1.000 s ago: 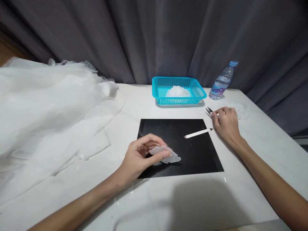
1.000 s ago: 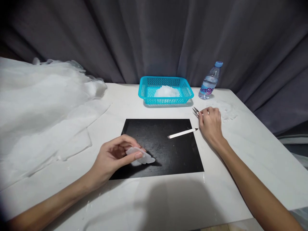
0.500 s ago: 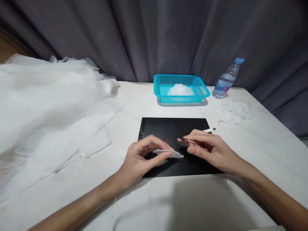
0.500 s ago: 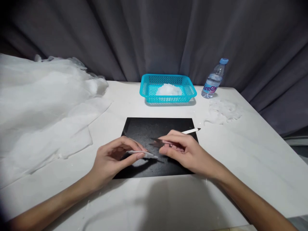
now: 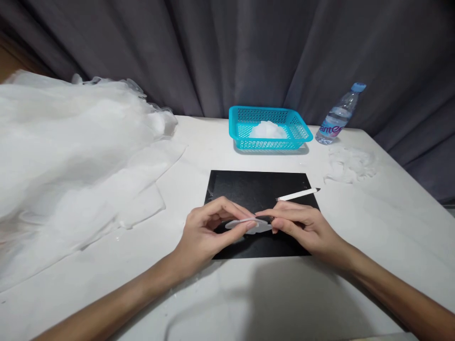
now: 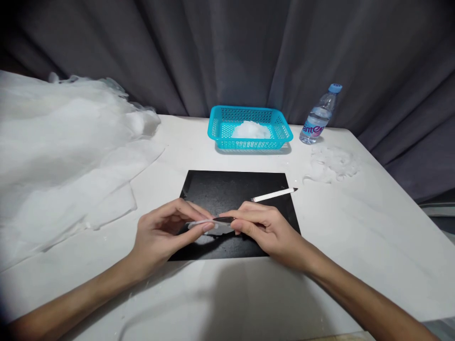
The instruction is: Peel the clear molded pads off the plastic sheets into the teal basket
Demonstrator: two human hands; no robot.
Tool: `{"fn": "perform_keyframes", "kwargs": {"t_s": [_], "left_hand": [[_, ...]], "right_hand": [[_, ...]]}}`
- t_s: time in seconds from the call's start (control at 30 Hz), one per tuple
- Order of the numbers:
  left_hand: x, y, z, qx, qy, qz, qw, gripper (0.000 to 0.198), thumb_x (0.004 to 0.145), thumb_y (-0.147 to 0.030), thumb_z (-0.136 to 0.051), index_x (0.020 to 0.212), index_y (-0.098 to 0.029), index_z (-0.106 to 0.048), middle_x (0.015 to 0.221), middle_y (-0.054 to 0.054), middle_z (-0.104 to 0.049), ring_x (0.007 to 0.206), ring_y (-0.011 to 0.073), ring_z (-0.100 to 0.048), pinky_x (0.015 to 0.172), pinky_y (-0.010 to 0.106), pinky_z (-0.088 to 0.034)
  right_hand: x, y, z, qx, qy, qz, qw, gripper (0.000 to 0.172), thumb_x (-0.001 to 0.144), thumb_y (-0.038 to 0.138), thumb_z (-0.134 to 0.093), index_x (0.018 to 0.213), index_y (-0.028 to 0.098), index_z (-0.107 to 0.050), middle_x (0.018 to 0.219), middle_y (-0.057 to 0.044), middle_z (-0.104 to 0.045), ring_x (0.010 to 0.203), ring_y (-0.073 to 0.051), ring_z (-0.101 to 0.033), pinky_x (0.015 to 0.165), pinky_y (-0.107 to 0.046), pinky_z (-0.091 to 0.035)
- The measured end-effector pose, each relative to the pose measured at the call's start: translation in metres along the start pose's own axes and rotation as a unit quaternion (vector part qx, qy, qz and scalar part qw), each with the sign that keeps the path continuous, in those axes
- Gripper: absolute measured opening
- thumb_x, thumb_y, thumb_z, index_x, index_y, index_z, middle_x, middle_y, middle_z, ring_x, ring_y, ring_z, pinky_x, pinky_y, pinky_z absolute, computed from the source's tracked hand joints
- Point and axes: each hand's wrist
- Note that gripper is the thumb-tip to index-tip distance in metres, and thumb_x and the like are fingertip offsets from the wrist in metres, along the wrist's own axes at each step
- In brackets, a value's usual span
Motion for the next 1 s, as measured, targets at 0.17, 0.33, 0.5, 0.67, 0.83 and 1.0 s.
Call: {"fn": "perform_keyframes", "kwargs": {"t_s": [0.17,0.33,0.5,0.67,0.83,1.0], "left_hand": [[-0.0017,-0.0011,0.0,-0.009,0.002,-0.015,1.0,0.015,0.087,-0.005,-0.08,0.088,-0.018,-0.073,0.089,0.004,-0.081,0.086,0.0179,-0.078,0.078,0.027,-0.063],[-0.0019,-0.0007,0.0003,0.015,-0.001,-0.025,1.0,0.015,0.086,-0.005,-0.08,0.09,-0.019,-0.074,0.088,0.004,-0.08,0.087,0.0194,-0.078,0.079,0.03,-0.063],[-0.0021,0.001,-0.0001,0.024,0.0,-0.042,0.999,0.017,0.086,-0.005,-0.081,0.089,-0.019,-0.073,0.089,0.003,-0.081,0.087,0.0187,-0.079,0.081,0.03,-0.063],[-0.0024,0.001,0.0004,0.028,-0.001,-0.042,0.999,0.015,0.087,-0.006,-0.081,0.09,-0.019,-0.073,0.089,0.004,-0.081,0.087,0.0197,-0.078,0.081,0.032,-0.063],[-0.0037,0.001,0.0009,0.034,0.002,-0.039,0.999,0.014,0.087,-0.008,-0.081,0.091,-0.019,-0.073,0.09,0.005,-0.08,0.088,0.0203,-0.078,0.081,0.033,-0.063],[-0.0042,0.0007,0.0001,0.053,-0.006,-0.038,0.998,0.012,0.087,-0.011,-0.081,0.089,-0.019,-0.072,0.088,0.005,-0.08,0.085,0.0203,-0.078,0.078,0.032,-0.064]], "right_hand": [[0.0005,-0.0005,0.0,0.004,-0.008,-0.005,1.0,0.033,0.108,0.037,-0.057,0.133,0.026,-0.075,0.083,-0.004,-0.067,0.083,-0.018,-0.061,0.079,-0.033,-0.052],[0.0,-0.0007,-0.0003,0.01,-0.001,-0.002,1.0,0.032,0.108,0.035,-0.058,0.135,0.028,-0.074,0.083,-0.003,-0.066,0.084,-0.016,-0.06,0.078,-0.03,-0.05],[-0.0008,0.0006,-0.0007,0.011,-0.001,-0.003,1.0,0.032,0.107,0.035,-0.059,0.135,0.029,-0.074,0.082,-0.003,-0.065,0.082,-0.016,-0.06,0.077,-0.029,-0.049],[-0.0003,0.004,0.0003,0.005,-0.004,0.002,1.0,0.032,0.107,0.034,-0.059,0.134,0.028,-0.075,0.081,-0.003,-0.065,0.081,-0.016,-0.06,0.076,-0.029,-0.05],[0.0002,0.0045,-0.0003,-0.003,-0.003,0.003,1.0,0.031,0.107,0.036,-0.059,0.133,0.029,-0.075,0.08,-0.003,-0.065,0.079,-0.016,-0.06,0.075,-0.029,-0.05],[-0.0006,0.0023,-0.0013,-0.006,-0.001,0.007,1.0,0.031,0.107,0.035,-0.059,0.133,0.029,-0.075,0.079,-0.002,-0.065,0.079,-0.016,-0.06,0.075,-0.029,-0.05]]}}
Point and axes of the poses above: each hand's wrist, its own x-axis towards the middle knuckle, its own z-axis out of the back of the hand, y = z × x
